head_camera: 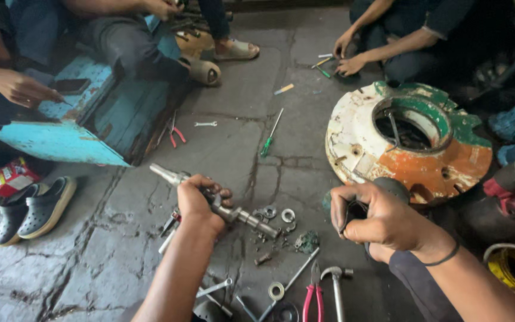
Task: The person is assembling a mechanical shaft by sliding bearings and washers onto it. They are sitting on the floor in a workshop environment, surrounded by tools and other mechanical parts.
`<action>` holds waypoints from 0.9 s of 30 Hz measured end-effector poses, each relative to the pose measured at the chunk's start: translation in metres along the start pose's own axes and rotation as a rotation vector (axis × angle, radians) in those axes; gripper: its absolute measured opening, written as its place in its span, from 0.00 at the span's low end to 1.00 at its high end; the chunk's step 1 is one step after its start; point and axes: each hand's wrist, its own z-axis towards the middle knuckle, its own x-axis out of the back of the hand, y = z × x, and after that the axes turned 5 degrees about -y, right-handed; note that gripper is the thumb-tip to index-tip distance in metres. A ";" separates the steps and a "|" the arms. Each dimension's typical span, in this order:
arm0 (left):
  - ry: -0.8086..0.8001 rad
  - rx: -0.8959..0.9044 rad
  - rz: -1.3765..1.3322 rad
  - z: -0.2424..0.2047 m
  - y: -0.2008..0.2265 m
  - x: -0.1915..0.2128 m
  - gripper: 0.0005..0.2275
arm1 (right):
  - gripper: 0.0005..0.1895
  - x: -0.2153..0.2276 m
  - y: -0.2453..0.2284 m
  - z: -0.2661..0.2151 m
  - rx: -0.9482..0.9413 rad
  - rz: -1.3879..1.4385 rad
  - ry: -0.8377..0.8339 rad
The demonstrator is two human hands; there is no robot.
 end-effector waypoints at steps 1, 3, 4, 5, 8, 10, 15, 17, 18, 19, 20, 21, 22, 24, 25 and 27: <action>-0.003 0.001 -0.006 -0.001 0.000 -0.001 0.04 | 0.05 0.002 0.001 -0.002 0.016 -0.007 0.012; -0.002 -0.003 -0.018 -0.004 0.003 0.002 0.04 | 0.05 0.002 0.005 -0.003 0.052 -0.019 0.028; 0.011 0.007 -0.036 -0.006 0.002 0.004 0.04 | 0.05 0.002 0.004 -0.005 0.032 -0.061 0.017; 0.022 0.008 -0.051 -0.007 0.006 0.004 0.05 | 0.05 0.004 0.003 -0.003 0.022 -0.104 0.005; 0.034 -0.036 -0.053 -0.011 0.009 0.005 0.04 | 0.04 0.003 0.002 -0.001 -0.029 0.059 0.036; 0.015 -0.059 -0.035 -0.015 0.011 0.007 0.04 | 0.04 -0.001 0.004 -0.003 -0.029 0.182 0.084; 0.051 -0.062 -0.001 -0.018 0.010 0.002 0.05 | 0.06 -0.007 0.015 -0.001 -0.033 0.276 0.172; 0.044 -0.022 -0.019 -0.019 0.008 -0.001 0.05 | 0.06 -0.011 0.020 0.001 -0.037 0.212 0.176; 0.038 -0.005 -0.031 -0.020 0.008 -0.004 0.04 | 0.06 -0.013 0.021 0.003 -0.036 0.177 0.176; 0.025 0.004 -0.037 -0.020 0.007 -0.005 0.05 | 0.05 -0.015 0.022 0.004 -0.082 0.120 0.197; 0.013 0.014 -0.043 -0.019 0.006 -0.008 0.06 | 0.05 -0.016 0.023 0.005 -0.128 0.064 0.218; 0.007 0.027 -0.047 -0.019 0.006 -0.007 0.06 | 0.04 -0.018 0.024 0.006 -0.178 0.014 0.238; 0.005 0.018 -0.038 -0.018 0.005 -0.008 0.06 | 0.04 -0.018 0.024 0.008 -0.176 -0.134 0.244; 0.009 0.008 -0.011 -0.014 0.003 -0.007 0.06 | 0.06 -0.021 0.027 0.012 -0.175 -0.419 0.256; -0.009 0.015 -0.019 -0.012 0.002 -0.005 0.06 | 0.07 -0.024 0.029 0.014 -0.137 -0.440 0.276; -0.042 0.029 -0.034 -0.006 0.002 0.001 0.06 | 0.10 -0.031 0.033 0.019 -0.062 -0.479 0.315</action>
